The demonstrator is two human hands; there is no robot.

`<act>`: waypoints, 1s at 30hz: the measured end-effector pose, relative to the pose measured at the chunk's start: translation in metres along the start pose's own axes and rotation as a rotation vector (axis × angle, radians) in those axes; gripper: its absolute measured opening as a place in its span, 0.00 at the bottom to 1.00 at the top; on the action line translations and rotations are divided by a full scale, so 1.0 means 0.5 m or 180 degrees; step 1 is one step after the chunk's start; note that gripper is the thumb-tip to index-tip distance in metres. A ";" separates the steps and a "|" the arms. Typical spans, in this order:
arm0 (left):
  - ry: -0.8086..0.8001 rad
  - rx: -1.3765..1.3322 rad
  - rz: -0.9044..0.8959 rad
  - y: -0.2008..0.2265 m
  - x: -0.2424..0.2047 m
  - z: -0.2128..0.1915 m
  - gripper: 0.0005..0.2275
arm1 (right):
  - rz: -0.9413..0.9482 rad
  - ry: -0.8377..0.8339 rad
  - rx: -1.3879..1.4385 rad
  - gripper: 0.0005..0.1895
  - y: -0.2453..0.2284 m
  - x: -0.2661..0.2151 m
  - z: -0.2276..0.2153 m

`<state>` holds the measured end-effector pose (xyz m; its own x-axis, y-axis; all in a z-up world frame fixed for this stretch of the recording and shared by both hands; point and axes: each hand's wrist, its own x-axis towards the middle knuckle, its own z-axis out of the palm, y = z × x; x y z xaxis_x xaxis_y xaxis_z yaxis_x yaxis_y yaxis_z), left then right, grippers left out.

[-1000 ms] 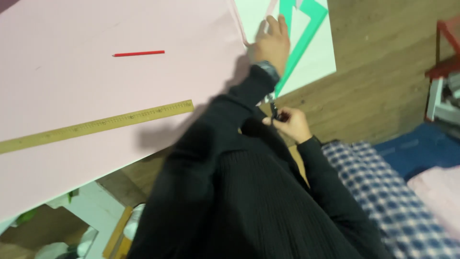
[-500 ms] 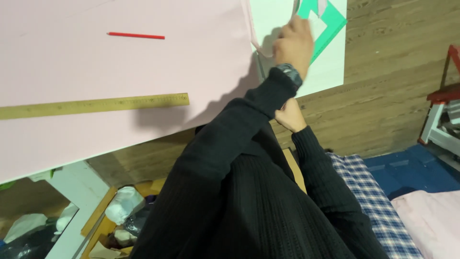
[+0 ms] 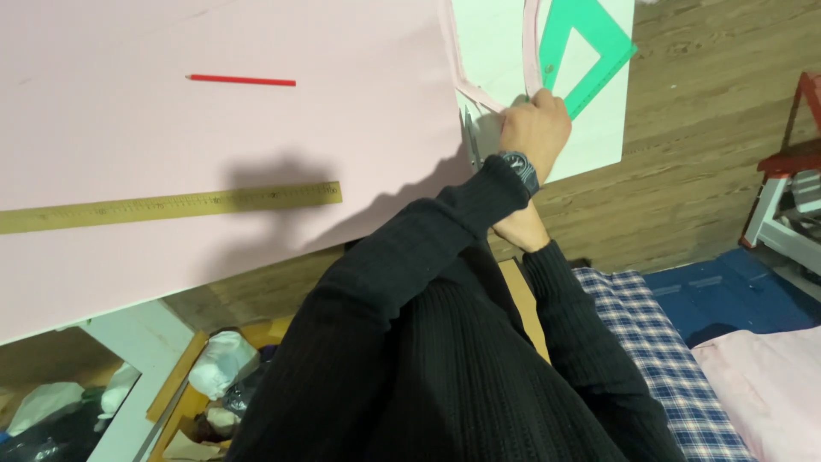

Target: Measuring a roll of pink leather with a ruler, marking it with a pencil, and cutting it with scissors.

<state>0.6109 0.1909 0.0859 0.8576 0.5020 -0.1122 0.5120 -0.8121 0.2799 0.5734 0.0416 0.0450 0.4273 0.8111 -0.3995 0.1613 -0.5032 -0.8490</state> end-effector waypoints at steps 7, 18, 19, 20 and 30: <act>0.0352 0.0220 0.0211 0.016 -0.011 -0.097 0.06 | -0.0320 -0.0432 -0.0034 0.32 0.163 -0.014 -0.025; -0.0166 0.0114 0.0359 0.013 -0.002 -0.067 0.10 | -0.0151 -0.0502 0.0148 0.30 0.155 -0.015 -0.058; -0.0170 0.0105 0.0365 0.013 -0.002 -0.066 0.10 | -0.0141 -0.0498 0.0144 0.30 0.157 -0.015 -0.059; -0.0201 0.0124 0.0371 0.014 -0.004 -0.066 0.10 | -0.0143 -0.0491 0.0102 0.30 0.159 -0.018 -0.060; -0.0353 -0.0094 0.0318 0.014 0.000 -0.020 0.10 | -0.0209 -0.0468 -0.0180 0.30 0.161 0.004 -0.057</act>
<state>0.6137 0.1883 0.0972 0.9053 0.3818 -0.1864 0.4234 -0.8465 0.3226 0.6126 -0.0059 -0.0143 0.2800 0.8756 -0.3935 0.2363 -0.4602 -0.8558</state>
